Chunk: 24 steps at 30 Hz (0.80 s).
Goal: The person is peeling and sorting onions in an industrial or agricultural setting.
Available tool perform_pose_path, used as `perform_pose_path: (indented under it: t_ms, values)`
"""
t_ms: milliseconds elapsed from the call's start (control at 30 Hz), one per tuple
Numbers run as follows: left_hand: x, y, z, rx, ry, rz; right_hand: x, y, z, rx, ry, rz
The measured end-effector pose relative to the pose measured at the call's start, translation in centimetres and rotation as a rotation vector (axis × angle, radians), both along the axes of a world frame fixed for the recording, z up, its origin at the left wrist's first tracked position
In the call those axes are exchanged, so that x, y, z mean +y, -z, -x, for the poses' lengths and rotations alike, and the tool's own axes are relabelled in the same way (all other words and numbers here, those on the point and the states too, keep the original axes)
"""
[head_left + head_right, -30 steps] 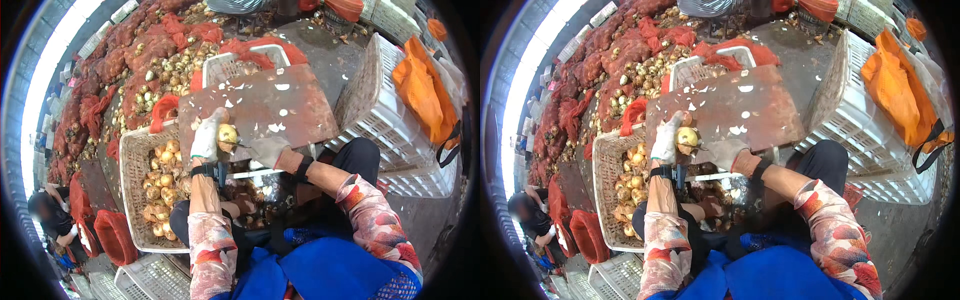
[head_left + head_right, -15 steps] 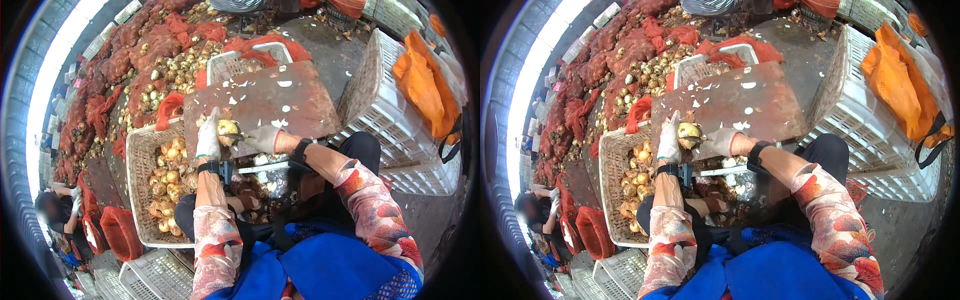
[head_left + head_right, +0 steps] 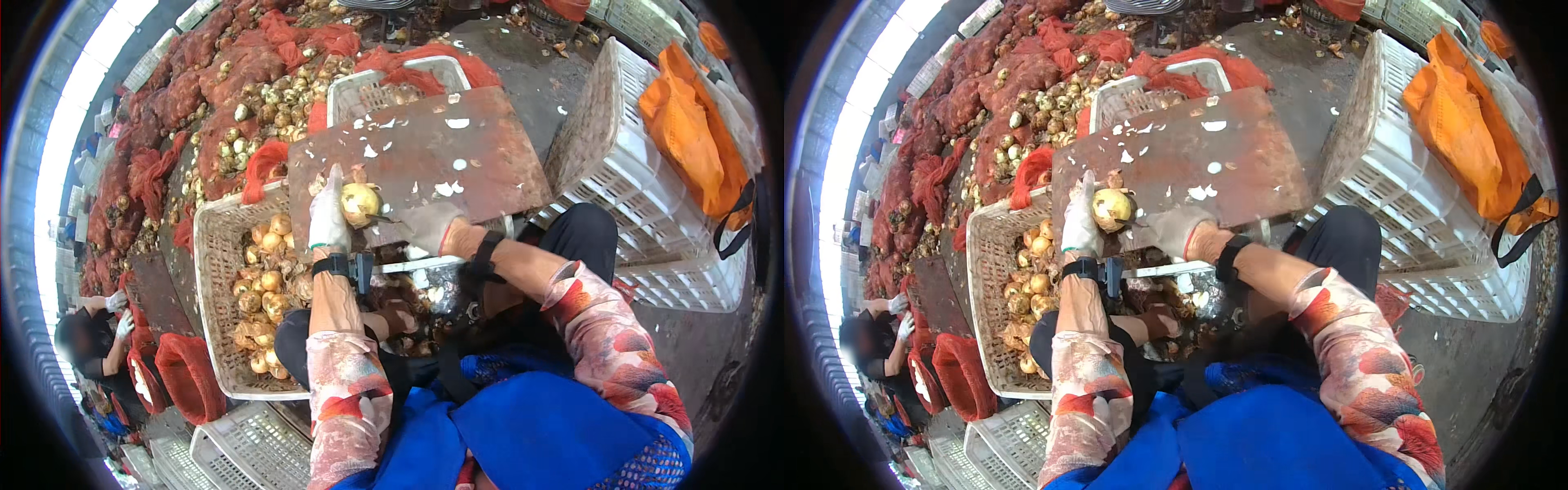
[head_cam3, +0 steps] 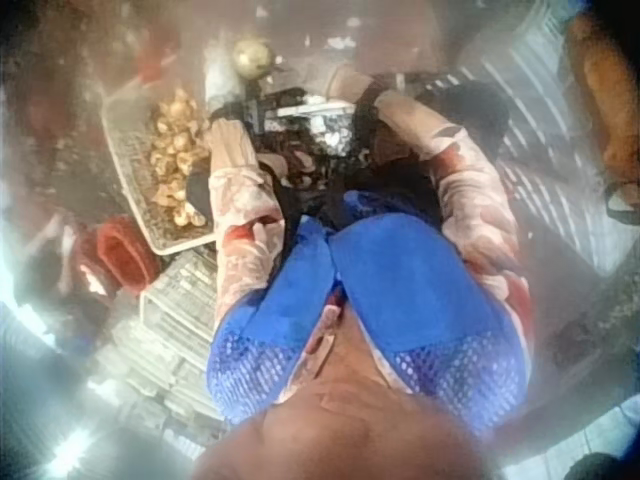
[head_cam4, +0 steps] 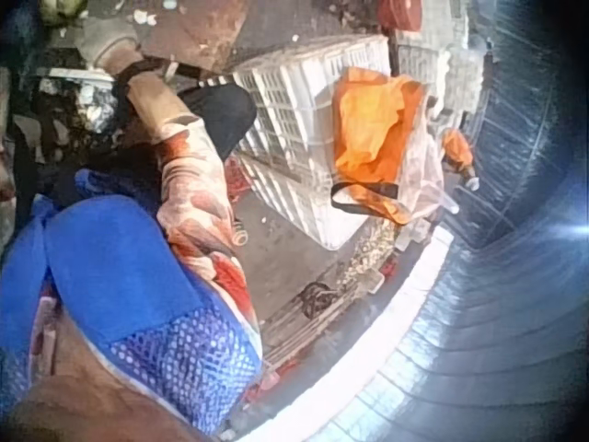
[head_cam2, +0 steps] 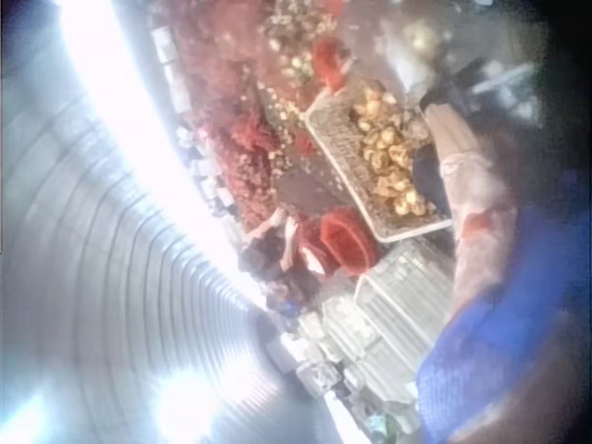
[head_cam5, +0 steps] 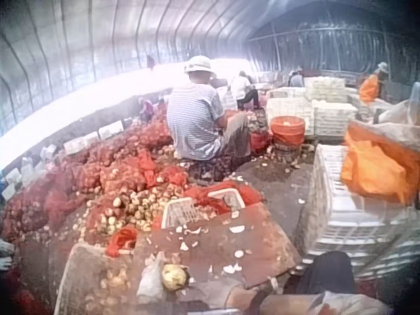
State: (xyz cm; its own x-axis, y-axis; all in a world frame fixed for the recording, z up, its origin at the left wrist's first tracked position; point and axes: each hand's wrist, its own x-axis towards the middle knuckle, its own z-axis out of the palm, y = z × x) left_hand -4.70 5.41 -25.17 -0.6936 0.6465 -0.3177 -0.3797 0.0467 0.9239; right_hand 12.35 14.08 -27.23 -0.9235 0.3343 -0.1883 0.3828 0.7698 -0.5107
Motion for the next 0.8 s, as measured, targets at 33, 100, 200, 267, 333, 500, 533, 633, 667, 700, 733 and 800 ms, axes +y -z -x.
perform_pose_path:
  t_ms: [33, 100, 200, 267, 333, 500, 533, 633, 667, 700, 733, 800]
  values:
    - [-0.2, -0.3, 0.0, -0.023, 0.026, 0.044, 0.6, -0.3, 0.2, -0.123, -0.043, -0.055]
    - [-0.4, -3.1, -0.5, 0.057, 0.088, 0.153, 1.3, -0.5, 0.3, -0.081, -0.126, -0.101]
    - [-0.2, -3.2, -0.1, 0.357, 0.271, 0.302, 0.7, -4.2, 0.6, -0.150, -0.174, -0.149]
    - [-0.3, -1.0, 0.7, 0.312, 0.233, 0.220, 0.8, -4.2, 1.0, -0.160, -0.200, -0.140]
    - [-0.5, -2.3, 0.1, 0.165, 0.264, 0.140, 1.4, -2.9, 1.7, -0.255, -0.200, -0.101]
    - [-1.8, 3.3, 5.2, 1.025, 0.523, 0.162, 1.2, -1.1, 2.7, -0.178, -0.107, 0.069]
    - [-1.2, 2.5, 4.7, 0.609, 0.494, 0.207, 1.8, -1.1, 3.1, -0.166, -0.147, 0.099]
    - [-0.4, 1.5, 3.8, 0.276, 0.290, 0.220, 3.1, -0.1, 3.4, -0.119, -0.219, 0.157]
    - [-0.3, 1.6, 3.7, 0.277, 0.293, 0.223, 3.4, 0.3, 3.4, -0.123, -0.211, 0.203]
    - [-0.4, 1.6, 3.7, 0.333, 0.300, 0.284, 3.3, -0.1, 3.5, -0.125, -0.210, 0.249]
    - [-0.5, 1.5, 3.8, 0.390, 0.306, 0.345, 3.0, -2.2, 3.4, -0.372, -0.046, 0.523]
    - [-1.5, 1.4, 3.2, 0.697, 0.421, 0.242, 2.1, -0.6, 3.7, -0.276, -0.246, 0.331]
